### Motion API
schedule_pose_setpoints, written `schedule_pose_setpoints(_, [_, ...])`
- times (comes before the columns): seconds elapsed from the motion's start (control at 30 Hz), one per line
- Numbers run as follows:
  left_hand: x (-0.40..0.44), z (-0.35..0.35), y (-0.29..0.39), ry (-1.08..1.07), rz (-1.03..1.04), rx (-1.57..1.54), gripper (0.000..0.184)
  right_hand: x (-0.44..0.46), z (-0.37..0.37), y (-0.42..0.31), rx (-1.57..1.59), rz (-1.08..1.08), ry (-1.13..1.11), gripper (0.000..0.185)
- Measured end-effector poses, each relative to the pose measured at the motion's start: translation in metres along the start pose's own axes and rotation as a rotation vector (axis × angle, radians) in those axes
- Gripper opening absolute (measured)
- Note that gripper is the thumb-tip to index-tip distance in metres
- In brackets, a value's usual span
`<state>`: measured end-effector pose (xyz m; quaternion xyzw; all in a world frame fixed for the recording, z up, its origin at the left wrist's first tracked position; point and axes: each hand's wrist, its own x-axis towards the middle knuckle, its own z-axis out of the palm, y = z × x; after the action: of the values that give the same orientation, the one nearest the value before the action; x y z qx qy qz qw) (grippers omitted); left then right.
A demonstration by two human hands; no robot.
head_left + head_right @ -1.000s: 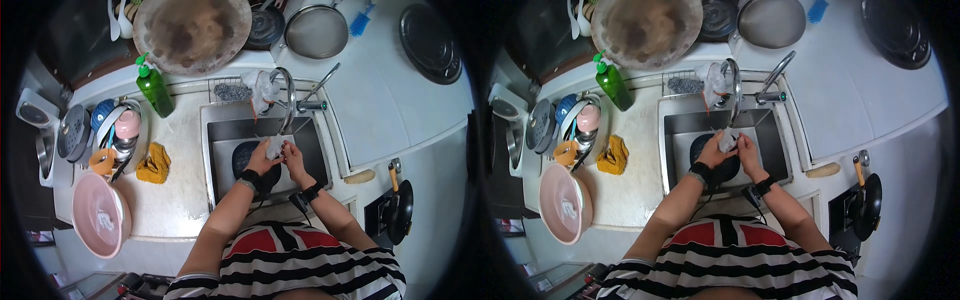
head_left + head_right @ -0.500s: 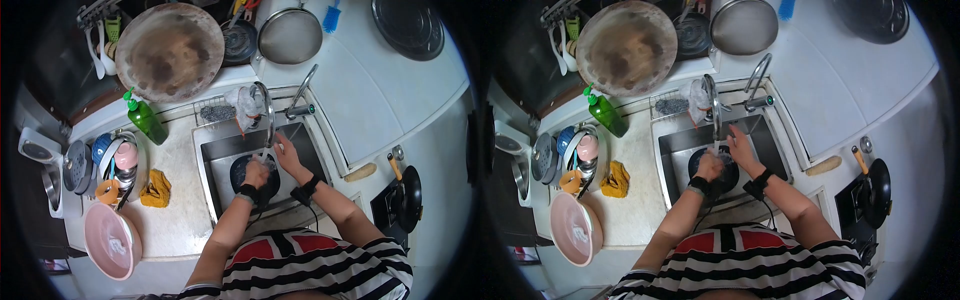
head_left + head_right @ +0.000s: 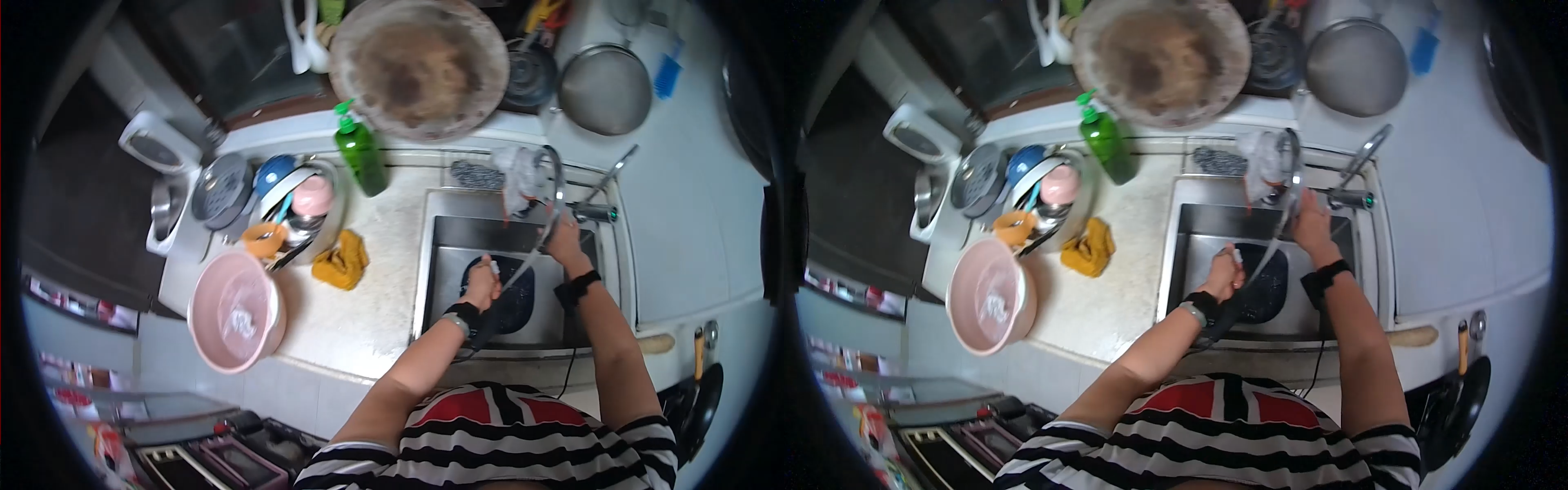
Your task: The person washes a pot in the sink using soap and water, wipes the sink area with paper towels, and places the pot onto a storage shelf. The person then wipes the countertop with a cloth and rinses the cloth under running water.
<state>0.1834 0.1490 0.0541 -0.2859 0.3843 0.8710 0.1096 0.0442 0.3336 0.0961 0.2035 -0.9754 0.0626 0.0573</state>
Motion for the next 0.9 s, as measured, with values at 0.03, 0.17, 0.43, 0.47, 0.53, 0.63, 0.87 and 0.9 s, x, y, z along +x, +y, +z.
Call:
schedule_pose_setpoints(0.03, [-0.002, 0.0, 0.001, 0.04, -0.024, 0.004, 0.036, -0.005, -0.02, -0.012, 0.029, 0.064, -0.137, 0.075])
schedule_pose_setpoints(0.17, [-0.012, 0.005, 0.005, 0.069, 0.096, 0.052, 0.032, -0.013, -0.041, -0.026, -0.023, 0.123, -0.315, 0.071])
schedule_pose_setpoints(0.43, [0.002, -0.055, 0.066, -0.242, 0.135, -0.008, 0.02, -0.12, -0.023, -0.045, 0.403, -0.007, -0.181, 0.063])
schedule_pose_setpoints(0.47, [-0.005, -0.057, 0.083, -0.187, 0.099, -0.04, 0.021, -0.134, -0.024, -0.046, 0.397, 0.013, -0.184, 0.063])
schedule_pose_setpoints(0.53, [-0.011, -0.061, 0.111, -0.067, 0.139, -0.087, 0.023, -0.161, -0.024, -0.049, 0.458, 0.041, -0.209, 0.061])
schedule_pose_setpoints(0.63, [0.035, -0.099, 0.143, 0.041, 0.393, 0.111, 0.032, -0.193, -0.034, -0.053, 0.487, 0.103, -0.187, 0.059])
schedule_pose_setpoints(0.87, [0.119, -0.115, 0.207, 0.546, 1.01, 1.105, 0.054, -0.235, -0.041, -0.055, 0.545, 0.227, -0.122, 0.05])
schedule_pose_setpoints(0.9, [0.137, -0.121, 0.205, 0.559, 1.04, 1.152, 0.054, -0.24, -0.033, -0.053, 0.537, 0.211, -0.105, 0.049])
